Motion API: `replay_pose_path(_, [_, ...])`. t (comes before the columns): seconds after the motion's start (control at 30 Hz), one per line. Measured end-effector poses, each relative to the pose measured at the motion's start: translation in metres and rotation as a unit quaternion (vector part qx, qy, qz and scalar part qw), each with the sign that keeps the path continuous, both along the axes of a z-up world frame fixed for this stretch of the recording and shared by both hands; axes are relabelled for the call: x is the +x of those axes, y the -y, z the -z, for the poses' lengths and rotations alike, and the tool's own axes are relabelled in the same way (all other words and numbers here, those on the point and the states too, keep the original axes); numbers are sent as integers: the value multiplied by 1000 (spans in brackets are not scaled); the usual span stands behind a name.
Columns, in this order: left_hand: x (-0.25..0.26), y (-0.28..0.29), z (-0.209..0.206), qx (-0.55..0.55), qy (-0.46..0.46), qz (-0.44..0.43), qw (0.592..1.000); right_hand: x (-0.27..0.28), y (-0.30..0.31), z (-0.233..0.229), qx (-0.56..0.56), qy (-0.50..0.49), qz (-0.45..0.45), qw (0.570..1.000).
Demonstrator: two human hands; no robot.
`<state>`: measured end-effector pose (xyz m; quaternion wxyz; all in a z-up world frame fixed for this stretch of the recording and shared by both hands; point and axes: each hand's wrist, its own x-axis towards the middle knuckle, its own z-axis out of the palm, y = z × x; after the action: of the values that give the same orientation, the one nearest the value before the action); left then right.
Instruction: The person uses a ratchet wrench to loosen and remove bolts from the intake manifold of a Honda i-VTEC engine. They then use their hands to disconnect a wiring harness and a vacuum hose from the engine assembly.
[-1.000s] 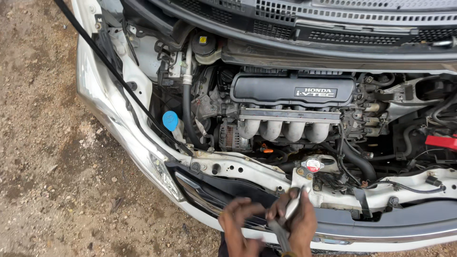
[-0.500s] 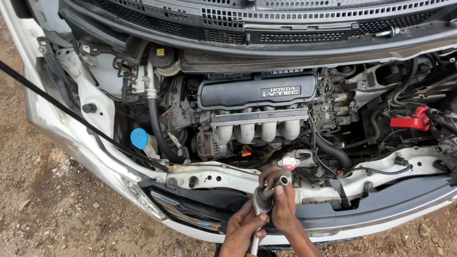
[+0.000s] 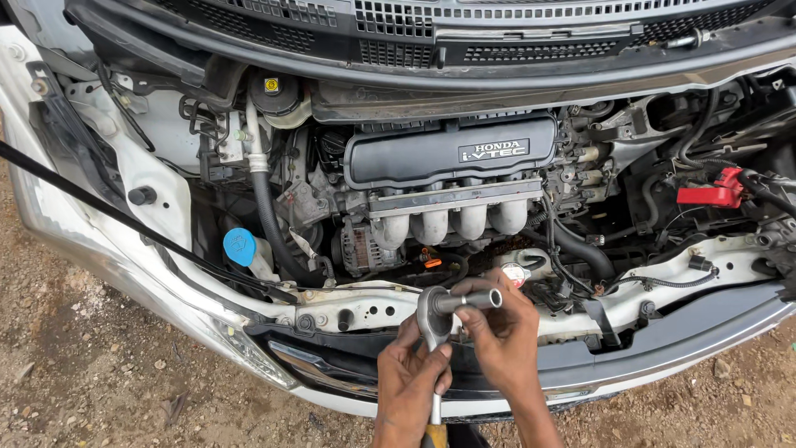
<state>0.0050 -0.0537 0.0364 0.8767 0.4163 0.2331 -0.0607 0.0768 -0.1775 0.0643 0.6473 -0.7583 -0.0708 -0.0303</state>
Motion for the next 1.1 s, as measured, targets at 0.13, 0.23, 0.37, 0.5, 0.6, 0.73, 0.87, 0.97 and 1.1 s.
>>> replay_pose_path(0.13, [-3, -1, 3, 95, -54, -46, 993, -23, 1, 50, 179, -95, 30, 979])
replay_pose_path(0.23, [2, -7, 1, 228, -31, -4, 973, -23, -1, 57, 234, -89, 42, 967])
replay_pose_path(0.37, [11, -6, 8, 286, -30, 3, 958, -10, -2, 61, 313, -84, 35, 945])
replay_pose_path(0.5, [24, -11, 1, 77, -28, -33, 996, -13, 4, 80, 397, -141, 61, 905])
replay_pose_path(0.6, [30, -9, 6, 45, -83, 63, 993, -13, -1, 87, 397, -144, 57, 905])
replay_pose_path(0.73, [38, -13, 17, -170, -130, -1, 977, -14, 7, 91, 333, -167, 71, 925])
replay_pose_path(0.87, [44, -10, 27, -354, -90, 42, 930, -6, 17, 88, 341, -168, 52, 923])
replay_pose_path(0.97, [43, 0, 21, -375, -51, 41, 925, 0, 31, 80, 335, -169, 36, 926])
replay_pose_path(1.1, [50, 18, 4, -327, -96, 35, 939, 4, 49, 63, 272, -198, 30, 941])
